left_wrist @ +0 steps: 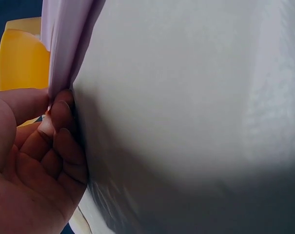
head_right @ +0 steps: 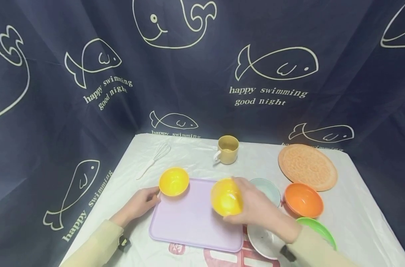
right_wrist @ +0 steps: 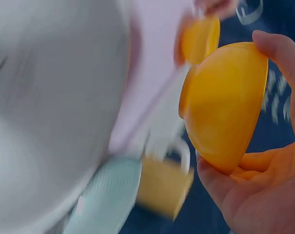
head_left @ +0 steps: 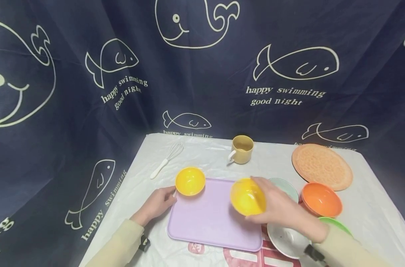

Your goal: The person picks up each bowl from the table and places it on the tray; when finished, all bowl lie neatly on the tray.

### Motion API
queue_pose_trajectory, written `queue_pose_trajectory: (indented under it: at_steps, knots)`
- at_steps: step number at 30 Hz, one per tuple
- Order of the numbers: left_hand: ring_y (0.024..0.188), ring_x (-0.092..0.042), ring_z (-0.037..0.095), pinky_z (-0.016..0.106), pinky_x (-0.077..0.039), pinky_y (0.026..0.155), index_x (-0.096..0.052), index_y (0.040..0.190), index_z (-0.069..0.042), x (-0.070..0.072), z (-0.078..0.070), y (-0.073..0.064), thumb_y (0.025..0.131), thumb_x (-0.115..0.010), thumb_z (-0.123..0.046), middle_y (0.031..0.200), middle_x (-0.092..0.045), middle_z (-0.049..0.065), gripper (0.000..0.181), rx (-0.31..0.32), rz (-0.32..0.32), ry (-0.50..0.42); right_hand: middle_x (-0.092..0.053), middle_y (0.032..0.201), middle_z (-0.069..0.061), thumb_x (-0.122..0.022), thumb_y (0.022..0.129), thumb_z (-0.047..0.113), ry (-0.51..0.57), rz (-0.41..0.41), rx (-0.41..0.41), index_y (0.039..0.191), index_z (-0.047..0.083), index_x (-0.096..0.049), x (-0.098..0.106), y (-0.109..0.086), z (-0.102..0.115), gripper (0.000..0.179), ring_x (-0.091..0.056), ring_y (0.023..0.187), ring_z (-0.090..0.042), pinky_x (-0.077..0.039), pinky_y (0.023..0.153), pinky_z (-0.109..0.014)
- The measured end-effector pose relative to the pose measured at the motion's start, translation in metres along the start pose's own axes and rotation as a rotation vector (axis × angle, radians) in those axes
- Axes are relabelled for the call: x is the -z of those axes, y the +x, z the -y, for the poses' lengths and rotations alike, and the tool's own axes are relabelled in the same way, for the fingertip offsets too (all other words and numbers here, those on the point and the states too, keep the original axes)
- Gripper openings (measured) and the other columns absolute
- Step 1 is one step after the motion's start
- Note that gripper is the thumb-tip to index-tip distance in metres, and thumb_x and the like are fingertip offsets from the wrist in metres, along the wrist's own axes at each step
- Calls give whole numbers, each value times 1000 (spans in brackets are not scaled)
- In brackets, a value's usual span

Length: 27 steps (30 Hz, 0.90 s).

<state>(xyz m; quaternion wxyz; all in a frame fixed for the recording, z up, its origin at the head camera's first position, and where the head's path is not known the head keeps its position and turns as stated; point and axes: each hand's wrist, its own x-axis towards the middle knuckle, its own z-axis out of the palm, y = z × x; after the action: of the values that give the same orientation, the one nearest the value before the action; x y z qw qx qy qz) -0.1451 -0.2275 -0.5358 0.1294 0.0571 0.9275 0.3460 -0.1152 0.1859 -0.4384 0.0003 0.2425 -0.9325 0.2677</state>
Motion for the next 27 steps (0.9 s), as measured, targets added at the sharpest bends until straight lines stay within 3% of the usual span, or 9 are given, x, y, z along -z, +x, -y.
queue_pose_trajectory:
  at_steps: [5,9,13,19,27]
  knots:
    - [66,-55,12,33,-50,71,-55,151,-9,0,2,2,101,-68,-19,70,-57,-5,53,-6,-3,9,-55,146,-20,-95,62,53,45,105,90,149,-6,-47,-43,20,25,117,-56,131,-34,-45,107,-53]
    - [61,-52,13,33,-48,63,-56,150,-7,0,2,2,100,-69,-19,69,-57,-4,53,-14,-5,3,-55,146,-16,-95,62,53,99,201,121,151,-5,-45,-71,33,41,118,-55,132,-29,-42,111,-48]
    - [61,-52,12,31,-48,64,-57,149,-7,1,4,1,100,-69,-18,68,-57,-5,52,-27,-15,15,-56,144,-10,-94,63,51,143,268,158,151,-2,-45,-94,42,57,114,-56,128,-23,-43,110,-43]
    - [63,-53,11,32,-48,68,-59,148,-6,1,4,2,99,-69,-17,68,-55,-6,51,-51,-24,25,-58,139,0,-94,64,45,217,272,225,149,9,-47,-115,53,75,104,-56,123,-14,-45,108,-38]
    - [59,-50,11,30,-47,62,-60,147,-7,3,4,3,99,-70,-16,66,-55,-6,50,-64,-14,25,-49,153,-9,-97,65,49,157,267,310,160,2,-30,-133,62,90,125,-50,137,-21,-39,114,-40]
